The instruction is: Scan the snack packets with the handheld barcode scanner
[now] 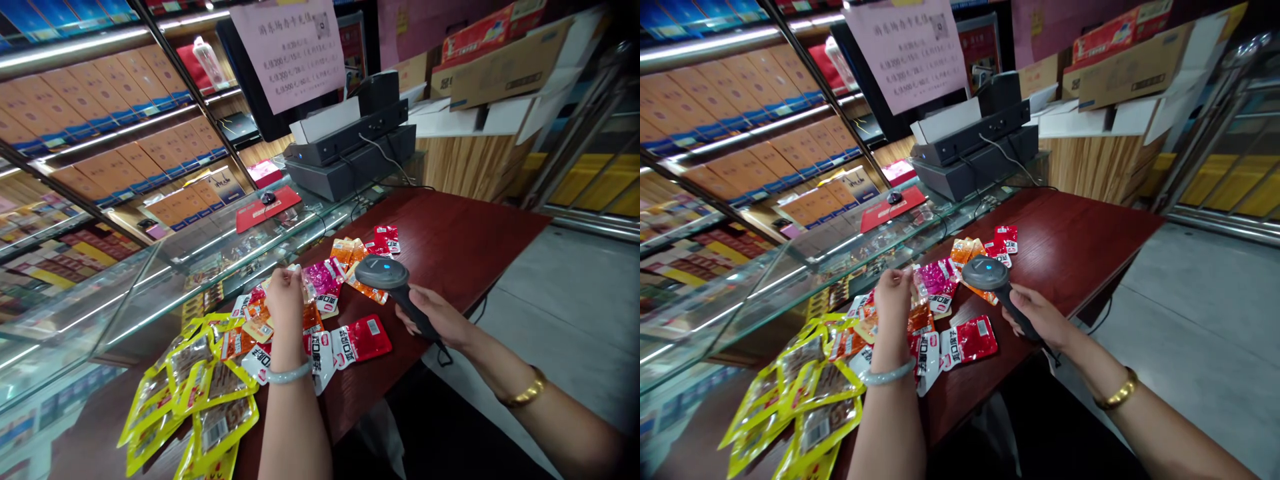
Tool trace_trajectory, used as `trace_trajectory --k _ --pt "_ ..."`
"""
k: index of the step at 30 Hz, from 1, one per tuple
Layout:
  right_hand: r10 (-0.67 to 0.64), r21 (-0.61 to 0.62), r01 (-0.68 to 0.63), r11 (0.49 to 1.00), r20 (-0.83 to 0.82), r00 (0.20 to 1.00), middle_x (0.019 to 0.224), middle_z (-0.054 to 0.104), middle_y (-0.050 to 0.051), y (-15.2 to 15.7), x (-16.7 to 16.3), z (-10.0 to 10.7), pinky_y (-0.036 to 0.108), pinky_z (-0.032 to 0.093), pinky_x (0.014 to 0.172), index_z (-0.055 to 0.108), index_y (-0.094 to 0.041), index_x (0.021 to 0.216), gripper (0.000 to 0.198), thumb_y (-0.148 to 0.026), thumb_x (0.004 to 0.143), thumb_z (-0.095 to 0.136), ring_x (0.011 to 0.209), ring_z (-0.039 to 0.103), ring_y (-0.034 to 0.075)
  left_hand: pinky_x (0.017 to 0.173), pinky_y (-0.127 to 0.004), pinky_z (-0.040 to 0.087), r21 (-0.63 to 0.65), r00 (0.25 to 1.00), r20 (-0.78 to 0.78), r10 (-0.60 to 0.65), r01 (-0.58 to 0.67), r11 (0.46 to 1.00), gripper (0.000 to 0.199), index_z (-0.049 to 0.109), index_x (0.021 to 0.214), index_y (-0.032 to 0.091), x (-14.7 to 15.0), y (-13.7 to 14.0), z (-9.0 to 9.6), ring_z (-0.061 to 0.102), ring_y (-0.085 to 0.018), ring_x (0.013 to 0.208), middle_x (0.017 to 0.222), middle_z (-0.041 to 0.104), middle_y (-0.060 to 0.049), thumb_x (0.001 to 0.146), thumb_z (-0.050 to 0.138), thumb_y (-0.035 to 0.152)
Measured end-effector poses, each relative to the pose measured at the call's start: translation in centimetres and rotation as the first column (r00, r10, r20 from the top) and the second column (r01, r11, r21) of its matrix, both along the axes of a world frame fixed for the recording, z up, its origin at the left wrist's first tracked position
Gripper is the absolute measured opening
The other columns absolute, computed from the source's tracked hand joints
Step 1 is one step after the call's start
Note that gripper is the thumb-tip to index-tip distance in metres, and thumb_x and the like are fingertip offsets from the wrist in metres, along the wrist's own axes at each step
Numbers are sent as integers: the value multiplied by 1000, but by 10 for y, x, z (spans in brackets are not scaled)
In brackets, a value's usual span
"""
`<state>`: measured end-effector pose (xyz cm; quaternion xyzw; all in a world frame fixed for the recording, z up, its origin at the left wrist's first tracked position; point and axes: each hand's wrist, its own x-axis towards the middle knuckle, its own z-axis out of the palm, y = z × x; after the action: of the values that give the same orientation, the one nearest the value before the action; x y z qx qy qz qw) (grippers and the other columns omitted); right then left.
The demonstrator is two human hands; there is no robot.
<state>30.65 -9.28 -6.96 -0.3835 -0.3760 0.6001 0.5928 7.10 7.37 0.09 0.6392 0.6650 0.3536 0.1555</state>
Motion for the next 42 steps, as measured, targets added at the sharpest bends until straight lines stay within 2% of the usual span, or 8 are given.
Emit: trace_trajectory --k 4,7,19,26,32,36,39,42 --pt "43 25 -43 999 13 999 64 54 -3 -1 2 -4 23 36 46 57 -18 105 52 -66 87 61 46 40 9 54 -24 38 -33 924 381 -20 35 999 28 54 84 21 21 1 -20 50 -13 50 57 51 6 90 54 48" --pt "98 36 -99 994 37 995 66 56 -1 -3 5 -7 23 35 46 57 -16 111 55 -65 87 62 47 43 10 49 -23 39 -28 864 500 -68 94 995 27 53 91 21 35 -5 -28 49 -11 45 58 52 7 91 53 48" --pt "177 12 -178 984 36 984 68 57 -1 -5 8 -7 23 34 47 58 -16 109 54 -65 86 63 49 43 10 42 -23 39 41 902 401 -158 155 987 22 51 96 19 42 -18 -21 53 -10 38 65 58 4 93 54 41" --pt "147 6 -147 989 4 989 66 56 -1 -4 6 -7 23 36 47 57 -17 113 58 -67 85 63 48 43 10 45 -21 40 22 862 489 -134 141 990 22 52 99 20 44 -16 -22 53 -9 43 65 57 5 93 54 41" --pt "152 15 -152 988 28 988 68 56 0 -5 7 -8 24 36 47 57 -16 111 55 -66 87 60 50 43 11 47 -23 42 47 884 454 -112 102 994 24 54 99 19 42 -15 -22 54 -9 44 74 61 2 93 55 42" --pt "146 21 -146 989 14 989 68 56 0 -4 7 -9 24 37 47 56 -16 114 57 -66 87 60 49 44 11 61 -26 52 12 797 558 -231 271 963 27 51 114 19 49 -12 -25 68 -14 68 91 68 -4 95 51 38" --pt "140 27 -140 990 4 990 68 57 0 -3 7 -10 23 37 47 56 -16 114 57 -66 87 61 49 44 10 89 -33 53 51 820 403 -406 422 905 44 44 133 21 46 -10 -23 66 -20 109 121 66 -11 92 56 30" --pt "142 36 -142 989 -7 990 68 56 -1 -3 7 -11 23 37 47 56 -15 115 57 -66 87 61 48 43 9 107 -45 40 -45 928 -136 -346 343 938 51 53 131 20 32 -13 -18 52 -30 129 130 62 -16 85 68 37"
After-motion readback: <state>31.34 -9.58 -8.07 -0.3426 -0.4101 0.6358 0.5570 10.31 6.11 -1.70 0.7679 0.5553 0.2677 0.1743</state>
